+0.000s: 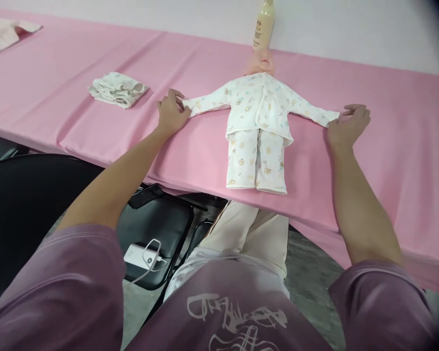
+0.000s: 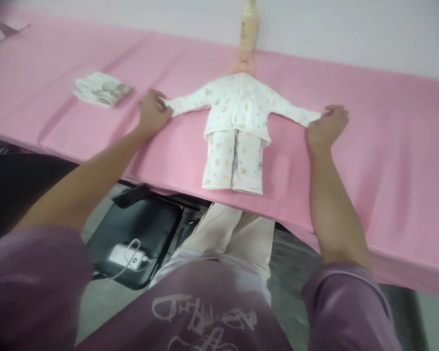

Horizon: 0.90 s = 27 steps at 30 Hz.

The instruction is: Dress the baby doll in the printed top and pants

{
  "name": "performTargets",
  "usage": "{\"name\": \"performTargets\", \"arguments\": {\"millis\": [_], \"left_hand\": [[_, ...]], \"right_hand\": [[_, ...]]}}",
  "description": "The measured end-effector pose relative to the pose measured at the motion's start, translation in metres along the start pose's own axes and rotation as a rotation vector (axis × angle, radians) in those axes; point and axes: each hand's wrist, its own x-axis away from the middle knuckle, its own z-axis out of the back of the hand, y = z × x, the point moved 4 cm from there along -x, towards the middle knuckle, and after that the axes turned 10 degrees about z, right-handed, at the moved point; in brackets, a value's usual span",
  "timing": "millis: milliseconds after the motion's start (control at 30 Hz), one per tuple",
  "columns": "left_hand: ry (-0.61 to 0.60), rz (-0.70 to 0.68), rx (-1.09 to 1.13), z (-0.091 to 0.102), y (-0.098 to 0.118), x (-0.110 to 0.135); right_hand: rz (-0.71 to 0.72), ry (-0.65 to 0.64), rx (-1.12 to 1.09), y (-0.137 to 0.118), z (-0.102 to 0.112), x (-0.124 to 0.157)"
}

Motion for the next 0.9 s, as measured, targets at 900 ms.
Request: {"name": "performTargets", "arguments": {"millis": [900], "left_hand": [[-0.447,-0.264,0.398,-0.081,0.219,0.02]], "right_hand": [[0.31,-0.573,-0.851,-0.18,0.006,-0.037]]}}
